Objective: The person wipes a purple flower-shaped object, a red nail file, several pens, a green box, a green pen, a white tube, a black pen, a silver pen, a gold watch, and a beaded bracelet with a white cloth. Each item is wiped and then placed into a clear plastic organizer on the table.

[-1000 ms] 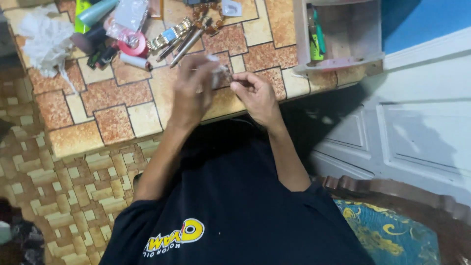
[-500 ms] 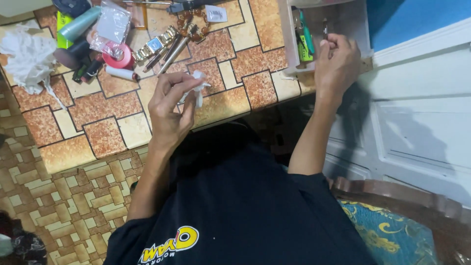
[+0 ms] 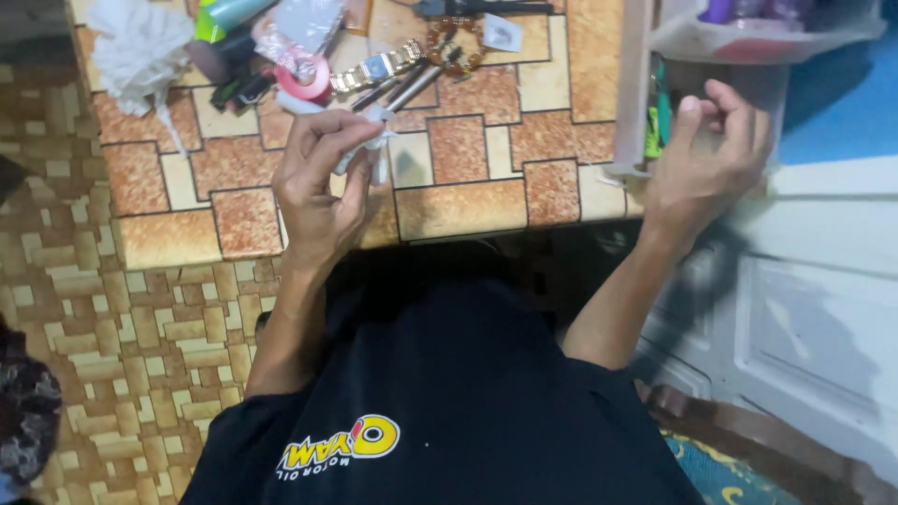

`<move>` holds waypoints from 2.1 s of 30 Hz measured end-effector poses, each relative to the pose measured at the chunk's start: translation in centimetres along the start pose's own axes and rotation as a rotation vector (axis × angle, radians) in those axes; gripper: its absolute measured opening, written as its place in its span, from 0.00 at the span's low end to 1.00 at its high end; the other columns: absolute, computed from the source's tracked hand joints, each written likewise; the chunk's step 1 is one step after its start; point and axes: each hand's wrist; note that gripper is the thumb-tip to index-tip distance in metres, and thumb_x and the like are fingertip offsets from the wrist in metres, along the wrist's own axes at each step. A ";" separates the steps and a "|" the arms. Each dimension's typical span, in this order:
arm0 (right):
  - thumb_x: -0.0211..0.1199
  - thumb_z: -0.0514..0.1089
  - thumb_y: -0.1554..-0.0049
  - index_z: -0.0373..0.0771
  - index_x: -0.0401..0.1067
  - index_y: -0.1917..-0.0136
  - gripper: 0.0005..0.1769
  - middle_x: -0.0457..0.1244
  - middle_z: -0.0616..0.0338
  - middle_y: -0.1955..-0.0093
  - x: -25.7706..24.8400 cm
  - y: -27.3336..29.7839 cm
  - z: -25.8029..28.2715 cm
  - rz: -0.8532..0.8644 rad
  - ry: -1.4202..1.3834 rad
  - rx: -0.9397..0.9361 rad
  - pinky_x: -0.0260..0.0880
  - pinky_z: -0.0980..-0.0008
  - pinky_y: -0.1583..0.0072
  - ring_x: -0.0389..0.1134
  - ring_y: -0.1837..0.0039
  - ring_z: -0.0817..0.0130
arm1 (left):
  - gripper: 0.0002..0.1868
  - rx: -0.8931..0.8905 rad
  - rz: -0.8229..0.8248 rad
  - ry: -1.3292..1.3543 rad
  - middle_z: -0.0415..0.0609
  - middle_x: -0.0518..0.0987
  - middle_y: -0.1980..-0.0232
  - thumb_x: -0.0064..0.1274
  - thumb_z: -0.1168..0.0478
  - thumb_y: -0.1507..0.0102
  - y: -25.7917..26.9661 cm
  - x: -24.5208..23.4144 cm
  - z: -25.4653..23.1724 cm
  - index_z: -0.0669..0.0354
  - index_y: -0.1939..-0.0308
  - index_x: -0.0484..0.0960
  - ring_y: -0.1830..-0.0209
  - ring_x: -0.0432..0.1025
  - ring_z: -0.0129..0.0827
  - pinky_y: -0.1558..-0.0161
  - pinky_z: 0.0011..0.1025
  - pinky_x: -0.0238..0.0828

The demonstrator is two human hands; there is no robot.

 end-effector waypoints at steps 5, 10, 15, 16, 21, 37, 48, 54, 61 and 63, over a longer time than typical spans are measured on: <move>0.59 0.33 0.36 0.33 0.75 0.45 0.06 0.66 0.50 0.51 5.1 1.2 6.4 0.257 -0.260 -0.205 0.65 0.62 0.46 0.64 0.47 0.58 | 0.16 -0.036 -0.055 -0.021 0.56 0.74 0.49 0.55 0.81 0.32 0.2 -1.6 0.7 0.63 0.44 0.81 0.47 0.72 0.44 0.45 0.36 0.72; 0.61 0.28 0.40 0.33 0.77 0.46 0.10 0.66 0.52 0.53 13.4 4.5 9.2 0.486 -0.380 -0.404 0.70 0.70 0.47 0.64 0.48 0.59 | 0.16 -0.050 -0.090 -0.023 0.57 0.74 0.50 0.54 0.82 0.33 0.6 -2.5 0.8 0.64 0.45 0.81 0.47 0.71 0.43 0.46 0.35 0.72; 0.72 0.37 0.41 0.35 0.76 0.48 0.09 0.65 0.52 0.46 16.7 5.9 10.2 0.577 -0.252 -0.483 0.79 0.61 0.50 0.65 0.46 0.55 | 0.12 -0.058 -0.115 -0.049 0.57 0.75 0.50 0.56 0.79 0.32 1.1 -3.4 1.1 0.65 0.46 0.82 0.47 0.72 0.44 0.47 0.35 0.72; 0.72 0.37 0.41 0.35 0.76 0.48 0.09 0.65 0.52 0.46 16.5 5.8 10.2 0.577 -0.253 -0.486 0.79 0.61 0.50 0.65 0.46 0.55 | 0.12 -0.058 -0.118 -0.051 0.57 0.75 0.50 0.56 0.79 0.32 1.2 -3.5 1.2 0.65 0.46 0.82 0.47 0.72 0.44 0.47 0.35 0.72; 0.71 0.41 0.40 0.45 0.72 0.48 0.10 0.67 0.61 0.44 15.8 6.0 10.1 0.657 -0.163 -0.512 0.61 0.63 0.41 0.62 0.42 0.62 | 0.14 -0.050 -0.111 -0.044 0.57 0.75 0.50 0.57 0.79 0.33 1.4 -3.5 1.6 0.64 0.45 0.82 0.47 0.72 0.43 0.48 0.34 0.75; 0.66 0.45 0.36 0.42 0.75 0.51 0.06 0.68 0.58 0.48 15.4 7.1 9.7 0.531 -0.262 -0.745 0.65 0.59 0.46 0.64 0.45 0.61 | 0.14 -0.046 -0.111 -0.048 0.56 0.75 0.48 0.57 0.79 0.32 2.4 -3.4 0.8 0.63 0.45 0.82 0.47 0.73 0.42 0.51 0.32 0.76; 0.49 0.46 0.29 0.43 0.70 0.45 0.10 0.63 0.57 0.44 12.9 3.7 12.2 0.504 -0.919 -0.213 0.68 0.61 0.35 0.64 0.39 0.61 | 0.13 -0.065 -0.146 -0.085 0.56 0.75 0.48 0.57 0.77 0.32 2.9 -4.3 -0.1 0.63 0.45 0.82 0.46 0.73 0.42 0.44 0.35 0.76; 0.59 0.41 0.29 0.48 0.68 0.38 0.07 0.69 0.55 0.44 11.0 2.5 9.4 0.486 -1.695 0.530 0.70 0.77 0.57 0.71 0.51 0.67 | 0.13 -0.078 -0.153 -0.031 0.56 0.75 0.47 0.56 0.75 0.31 3.2 -3.5 -0.1 0.65 0.43 0.81 0.46 0.72 0.42 0.47 0.32 0.74; 0.60 0.46 0.34 0.35 0.71 0.37 0.16 0.67 0.63 0.57 6.8 7.0 11.8 0.843 -1.515 0.730 0.73 0.78 0.49 0.67 0.55 0.74 | 0.10 -0.009 -0.124 0.090 0.56 0.78 0.46 0.57 0.70 0.32 3.3 1.1 -0.9 0.62 0.46 0.80 0.43 0.73 0.45 0.38 0.40 0.72; 0.60 0.40 0.35 0.34 0.73 0.46 0.08 0.64 0.58 0.64 5.6 9.2 13.1 0.796 -1.398 0.779 0.68 0.81 0.71 0.69 0.67 0.73 | 0.16 0.092 -0.056 0.099 0.49 0.77 0.49 0.59 0.73 0.36 3.3 2.8 -1.2 0.55 0.46 0.85 0.46 0.76 0.46 0.47 0.38 0.77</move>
Point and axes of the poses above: each hand's wrist, its own y-axis away from the middle knuckle, its own x-axis out of the palm, z = x × y
